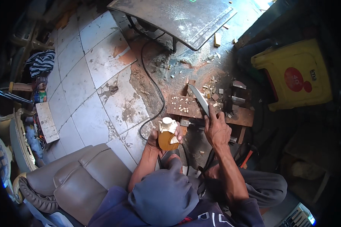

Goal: The person shapes a wooden furniture component using a hand knife and a small saw, then hammers a metal sleeve onto the end. They also use a larger knife to shave the wood and reach for a coil of white cord on the wall.

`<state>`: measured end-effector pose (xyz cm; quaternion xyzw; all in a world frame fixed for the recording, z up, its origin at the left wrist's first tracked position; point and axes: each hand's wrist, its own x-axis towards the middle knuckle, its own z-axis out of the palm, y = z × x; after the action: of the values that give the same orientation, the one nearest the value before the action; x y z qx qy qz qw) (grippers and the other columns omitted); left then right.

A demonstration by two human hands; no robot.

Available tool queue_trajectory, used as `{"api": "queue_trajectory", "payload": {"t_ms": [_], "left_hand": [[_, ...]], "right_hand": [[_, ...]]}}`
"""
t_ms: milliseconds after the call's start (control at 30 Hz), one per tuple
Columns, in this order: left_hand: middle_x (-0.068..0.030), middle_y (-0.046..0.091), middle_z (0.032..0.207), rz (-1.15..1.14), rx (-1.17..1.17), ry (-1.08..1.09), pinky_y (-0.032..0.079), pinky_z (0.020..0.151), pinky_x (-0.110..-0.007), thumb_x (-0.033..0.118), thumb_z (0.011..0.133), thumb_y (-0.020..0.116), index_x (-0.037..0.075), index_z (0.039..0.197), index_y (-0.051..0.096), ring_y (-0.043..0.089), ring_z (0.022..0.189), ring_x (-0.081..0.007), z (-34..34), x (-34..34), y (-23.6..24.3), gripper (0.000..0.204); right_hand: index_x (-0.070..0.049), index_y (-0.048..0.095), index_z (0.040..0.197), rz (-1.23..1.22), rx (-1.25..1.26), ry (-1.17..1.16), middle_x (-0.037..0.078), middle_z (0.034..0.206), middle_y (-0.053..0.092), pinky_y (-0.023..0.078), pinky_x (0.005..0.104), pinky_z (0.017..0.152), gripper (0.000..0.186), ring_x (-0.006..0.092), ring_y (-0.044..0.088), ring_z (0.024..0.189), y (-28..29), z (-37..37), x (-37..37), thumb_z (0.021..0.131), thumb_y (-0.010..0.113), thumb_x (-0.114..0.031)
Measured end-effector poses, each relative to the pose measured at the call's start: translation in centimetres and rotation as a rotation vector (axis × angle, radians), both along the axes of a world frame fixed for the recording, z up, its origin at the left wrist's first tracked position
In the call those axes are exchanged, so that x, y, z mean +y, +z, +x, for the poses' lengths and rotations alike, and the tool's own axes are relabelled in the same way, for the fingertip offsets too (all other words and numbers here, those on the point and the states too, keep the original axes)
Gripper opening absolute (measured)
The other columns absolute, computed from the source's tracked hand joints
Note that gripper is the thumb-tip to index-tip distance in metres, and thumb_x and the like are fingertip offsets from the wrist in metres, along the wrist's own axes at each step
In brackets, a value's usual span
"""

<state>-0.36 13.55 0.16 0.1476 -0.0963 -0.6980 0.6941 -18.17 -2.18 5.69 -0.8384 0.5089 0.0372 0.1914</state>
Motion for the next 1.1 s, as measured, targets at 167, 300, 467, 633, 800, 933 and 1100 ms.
{"api": "queue_trajectory", "payload": {"t_ms": [167, 300, 467, 633, 800, 933, 1100], "left_hand": [[-0.0175, 0.059, 0.101, -0.189, -0.031, -0.051, 0.057, 0.090, -0.044, 0.058, 0.067, 0.092, -0.009, 0.111, 0.067, 0.064, 0.100, -0.0306, 1.3, -0.5, -0.8, 0.084], [-0.0198, 0.060, 0.106, -0.302, -0.008, 0.013, 0.055, 0.090, -0.049, 0.052, 0.070, 0.093, -0.001, 0.123, 0.071, 0.063, 0.102, -0.0352, 1.2, -0.4, -1.0, 0.078], [-0.0172, 0.064, 0.103, -0.123, 0.007, -0.038, 0.056, 0.093, -0.051, 0.061, 0.074, 0.087, -0.002, 0.133, 0.065, 0.065, 0.105, -0.0348, 1.5, 0.4, -1.1, 0.089], [-0.0189, 0.068, 0.099, 0.115, -0.048, 0.089, 0.058, 0.094, -0.053, 0.065, 0.093, 0.065, -0.004, 0.135, 0.054, 0.069, 0.102, -0.0347, 0.6, 0.8, -0.1, 0.081], [-0.0213, 0.068, 0.090, 0.290, 0.114, 0.109, 0.063, 0.076, -0.048, 0.070, 0.102, 0.039, -0.001, 0.130, 0.057, 0.072, 0.082, -0.0349, 0.8, 1.4, 0.9, 0.079], [-0.0216, 0.068, 0.089, 0.232, 0.050, 0.126, 0.063, 0.059, -0.042, 0.068, 0.105, 0.035, 0.002, 0.126, 0.058, 0.071, 0.071, -0.0330, 0.7, 0.9, 2.3, 0.073], [-0.0118, 0.058, 0.073, 0.240, 0.131, 0.138, 0.057, 0.058, -0.036, 0.064, 0.107, 0.036, 0.005, 0.118, 0.059, 0.062, 0.065, -0.0236, 0.5, 0.2, 4.4, 0.065]], "right_hand": [[-0.023, 0.048, 0.155, -0.053, -0.104, 0.017, 0.023, 0.116, 0.052, 0.056, 0.0536, 0.074, 0.061, 0.0441, 0.066, 0.092, -2.2, -1.1, 0.0, 0.098, 0.067, -0.024], [-0.018, 0.048, 0.155, -0.074, -0.120, 0.001, 0.025, 0.117, 0.052, 0.055, 0.0541, 0.076, 0.058, 0.0458, 0.066, 0.091, -3.0, -1.4, 0.2, 0.100, 0.065, -0.023], [-0.011, 0.060, 0.145, 0.047, -0.263, -0.087, 0.024, 0.099, 0.058, 0.054, 0.0495, 0.074, 0.044, 0.0413, 0.066, 0.083, -0.1, -0.6, 1.1, 0.102, 0.062, -0.022], [-0.009, 0.066, 0.139, 0.229, -0.458, -0.013, 0.019, 0.082, 0.059, 0.052, 0.0443, 0.069, 0.041, 0.0342, 0.065, 0.073, 6.6, -0.5, 3.1, 0.102, 0.064, -0.023], [-0.025, 0.067, 0.141, 0.247, -0.371, 0.173, 0.011, 0.076, 0.059, 0.053, 0.0442, 0.065, 0.043, 0.0328, 0.064, 0.067, 8.8, -2.4, 4.0, 0.098, 0.068, -0.025], [-0.029, 0.067, 0.141, 0.181, -0.284, 0.178, 0.010, 0.074, 0.058, 0.052, 0.0441, 0.062, 0.042, 0.0312, 0.064, 0.065, 9.2, -2.7, 3.6, 0.099, 0.066, -0.030], [-0.032, 0.067, 0.140, 0.162, -0.248, 0.185, 0.009, 0.072, 0.056, 0.049, 0.0446, 0.058, 0.041, 0.0309, 0.062, 0.062, 9.0, -3.1, 3.4, 0.100, 0.064, -0.034]]}}
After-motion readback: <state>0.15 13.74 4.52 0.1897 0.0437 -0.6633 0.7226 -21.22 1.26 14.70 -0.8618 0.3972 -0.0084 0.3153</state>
